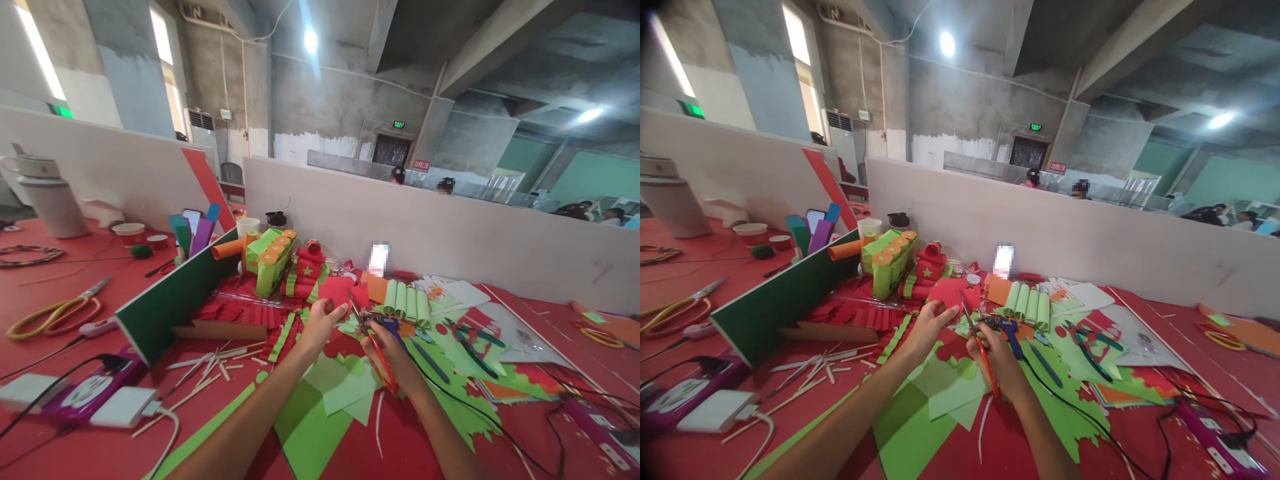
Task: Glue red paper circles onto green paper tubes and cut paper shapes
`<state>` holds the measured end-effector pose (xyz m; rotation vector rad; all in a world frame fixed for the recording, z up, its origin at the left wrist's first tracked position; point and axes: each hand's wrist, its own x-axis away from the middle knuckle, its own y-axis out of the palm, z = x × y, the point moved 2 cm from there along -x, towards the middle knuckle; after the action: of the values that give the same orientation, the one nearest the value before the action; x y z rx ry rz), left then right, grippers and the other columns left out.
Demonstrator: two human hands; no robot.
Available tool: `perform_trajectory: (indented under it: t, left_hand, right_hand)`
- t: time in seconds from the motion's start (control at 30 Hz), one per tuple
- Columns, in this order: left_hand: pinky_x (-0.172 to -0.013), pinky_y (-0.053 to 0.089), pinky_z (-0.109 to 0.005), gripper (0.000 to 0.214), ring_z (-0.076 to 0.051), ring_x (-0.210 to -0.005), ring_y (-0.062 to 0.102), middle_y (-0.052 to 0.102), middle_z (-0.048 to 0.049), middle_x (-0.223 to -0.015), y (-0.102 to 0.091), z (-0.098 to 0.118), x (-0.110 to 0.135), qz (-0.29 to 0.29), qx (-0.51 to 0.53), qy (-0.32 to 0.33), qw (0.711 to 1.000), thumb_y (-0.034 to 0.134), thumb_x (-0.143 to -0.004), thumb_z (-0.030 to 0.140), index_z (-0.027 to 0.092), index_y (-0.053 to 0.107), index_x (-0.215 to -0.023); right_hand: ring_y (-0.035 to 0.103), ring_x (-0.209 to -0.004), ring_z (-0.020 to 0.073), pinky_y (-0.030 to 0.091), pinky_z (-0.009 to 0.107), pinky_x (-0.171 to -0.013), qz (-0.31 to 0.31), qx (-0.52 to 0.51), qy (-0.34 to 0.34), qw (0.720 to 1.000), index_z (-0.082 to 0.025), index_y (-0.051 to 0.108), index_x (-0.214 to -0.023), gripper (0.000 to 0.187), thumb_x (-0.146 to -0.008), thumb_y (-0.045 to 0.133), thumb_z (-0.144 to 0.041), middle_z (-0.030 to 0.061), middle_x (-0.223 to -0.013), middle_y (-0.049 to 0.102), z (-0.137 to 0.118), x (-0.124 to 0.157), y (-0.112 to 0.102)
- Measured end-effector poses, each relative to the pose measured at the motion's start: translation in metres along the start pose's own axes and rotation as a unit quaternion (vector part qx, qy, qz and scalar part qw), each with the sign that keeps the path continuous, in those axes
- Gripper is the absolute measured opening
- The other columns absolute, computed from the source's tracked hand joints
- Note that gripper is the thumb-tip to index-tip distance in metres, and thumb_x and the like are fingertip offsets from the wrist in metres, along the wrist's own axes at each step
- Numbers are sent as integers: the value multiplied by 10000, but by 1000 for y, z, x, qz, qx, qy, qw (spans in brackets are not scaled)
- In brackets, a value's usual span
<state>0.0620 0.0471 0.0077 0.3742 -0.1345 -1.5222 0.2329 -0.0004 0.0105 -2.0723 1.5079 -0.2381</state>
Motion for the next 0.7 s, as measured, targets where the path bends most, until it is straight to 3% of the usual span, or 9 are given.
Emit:
perform_trajectory:
  t: [0.4,0.57,0.7]
  left_hand:
    - [-585,470,-272,512,-152,-589,584,531,33,-602,-2,9,1,-47,14,-53,997,836,-543,459,212,397,-631]
    - [-616,484,-281,461,-167,-621,607,574,8,-627,-3,9,2,-37,12,-45,998,811,-577,489,197,459,-639]
    - [-624,484,-282,445,-151,-596,581,578,11,-623,-3,11,4,-24,-11,-35,999,788,-603,519,192,488,-633]
  right_hand:
    - [467,-565,148,380,242,-537,-31,-14,-7,999,-191,567,-1130,512,-907,468,-641,-39,-616,466,-3,3,-7]
    - [467,-594,137,390,241,-565,-26,2,-26,999,-180,586,-1068,486,-905,487,-627,-14,-711,517,-8,2,-9]
    - [405,-542,113,347,225,-512,-30,-13,-15,999,-172,585,-1041,486,-896,503,-629,-31,-672,488,-6,0,-8]
